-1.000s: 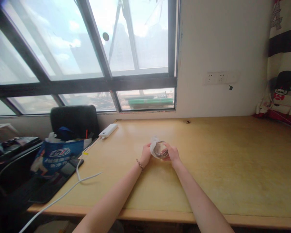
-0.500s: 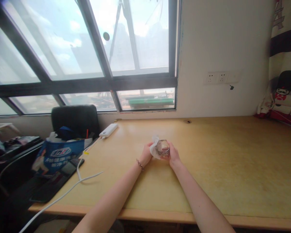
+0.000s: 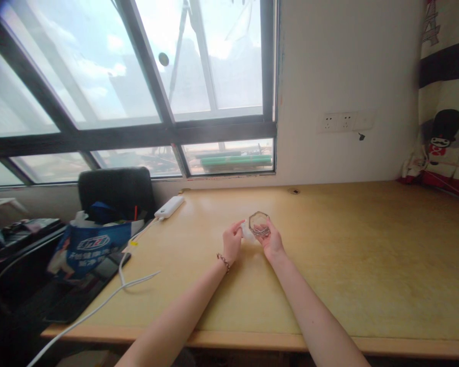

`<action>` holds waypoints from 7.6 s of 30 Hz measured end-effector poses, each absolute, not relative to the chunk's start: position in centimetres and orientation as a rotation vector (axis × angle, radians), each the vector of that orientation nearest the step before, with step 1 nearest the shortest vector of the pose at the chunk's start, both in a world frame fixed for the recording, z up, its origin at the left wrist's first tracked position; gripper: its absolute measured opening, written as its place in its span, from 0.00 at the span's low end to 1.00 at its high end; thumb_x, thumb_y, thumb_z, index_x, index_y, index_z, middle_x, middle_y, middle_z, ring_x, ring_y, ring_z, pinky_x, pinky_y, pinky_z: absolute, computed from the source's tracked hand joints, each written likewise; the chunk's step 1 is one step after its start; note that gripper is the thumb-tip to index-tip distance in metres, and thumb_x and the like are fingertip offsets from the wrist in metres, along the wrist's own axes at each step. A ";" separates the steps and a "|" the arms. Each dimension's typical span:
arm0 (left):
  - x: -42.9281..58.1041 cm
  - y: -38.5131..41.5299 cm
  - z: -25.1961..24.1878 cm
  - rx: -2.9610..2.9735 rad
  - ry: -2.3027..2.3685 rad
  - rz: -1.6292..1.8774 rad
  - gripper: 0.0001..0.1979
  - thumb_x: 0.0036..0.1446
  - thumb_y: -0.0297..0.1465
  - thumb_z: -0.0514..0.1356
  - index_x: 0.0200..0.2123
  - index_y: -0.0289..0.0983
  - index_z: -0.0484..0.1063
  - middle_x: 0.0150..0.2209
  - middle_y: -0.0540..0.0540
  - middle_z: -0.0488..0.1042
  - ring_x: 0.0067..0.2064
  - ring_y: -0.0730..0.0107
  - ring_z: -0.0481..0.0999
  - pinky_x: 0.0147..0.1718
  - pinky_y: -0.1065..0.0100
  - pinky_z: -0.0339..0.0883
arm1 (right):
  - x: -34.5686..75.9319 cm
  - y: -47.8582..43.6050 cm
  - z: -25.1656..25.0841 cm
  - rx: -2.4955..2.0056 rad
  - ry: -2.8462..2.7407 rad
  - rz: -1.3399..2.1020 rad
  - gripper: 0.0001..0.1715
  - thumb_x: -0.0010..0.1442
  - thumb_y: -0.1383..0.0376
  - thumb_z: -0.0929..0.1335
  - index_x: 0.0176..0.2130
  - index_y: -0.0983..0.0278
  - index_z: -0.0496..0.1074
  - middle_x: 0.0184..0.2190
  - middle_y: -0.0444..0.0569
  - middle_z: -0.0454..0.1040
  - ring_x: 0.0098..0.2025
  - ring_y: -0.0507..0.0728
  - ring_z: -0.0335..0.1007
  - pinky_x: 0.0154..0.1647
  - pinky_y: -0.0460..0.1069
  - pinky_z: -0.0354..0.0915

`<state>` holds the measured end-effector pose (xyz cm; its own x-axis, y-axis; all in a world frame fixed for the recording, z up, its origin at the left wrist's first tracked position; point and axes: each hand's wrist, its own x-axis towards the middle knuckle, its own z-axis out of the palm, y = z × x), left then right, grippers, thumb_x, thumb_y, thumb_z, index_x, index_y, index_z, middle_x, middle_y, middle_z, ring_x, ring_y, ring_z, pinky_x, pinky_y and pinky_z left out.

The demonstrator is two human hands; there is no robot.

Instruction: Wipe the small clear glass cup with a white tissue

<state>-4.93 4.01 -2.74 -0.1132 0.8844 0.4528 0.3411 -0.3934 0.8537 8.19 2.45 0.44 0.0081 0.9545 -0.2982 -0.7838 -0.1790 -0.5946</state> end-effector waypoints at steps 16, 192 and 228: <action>-4.5 2.1 -0.6 2.513 1.207 1.582 0.12 0.57 0.27 0.50 0.42 0.37 0.69 0.48 0.41 0.66 0.52 0.64 0.63 0.48 0.60 0.62 | 8.0 2.1 0.3 -0.696 -0.364 1.590 0.13 0.55 0.62 0.64 0.24 0.67 0.69 0.22 0.48 0.74 0.27 0.52 0.71 0.35 0.47 0.68; -4.8 0.7 2.5 2.853 1.429 0.703 0.18 0.62 0.35 0.40 0.51 0.40 0.59 0.54 0.44 0.61 0.43 0.68 0.70 0.40 0.69 0.64 | 9.1 2.7 0.4 -0.890 -0.293 1.554 0.14 0.54 0.55 0.64 0.30 0.64 0.66 0.18 0.48 0.73 0.20 0.54 0.69 0.24 0.49 0.67; -3.4 2.3 -0.2 1.250 0.689 1.024 0.25 0.46 0.40 0.61 0.46 0.33 0.65 0.44 0.39 0.69 0.44 0.61 0.70 0.43 0.62 0.63 | 8.8 2.8 0.2 -0.950 -0.749 1.216 0.27 0.50 0.47 0.62 0.35 0.67 0.71 0.28 0.51 0.76 0.31 0.58 0.72 0.33 0.50 0.66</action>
<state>-3.41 2.35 -0.25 0.4152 0.9036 0.1056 -0.2421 -0.0021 0.9702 8.83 2.77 0.18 0.2067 0.9782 -0.0171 -0.4251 0.0740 -0.9021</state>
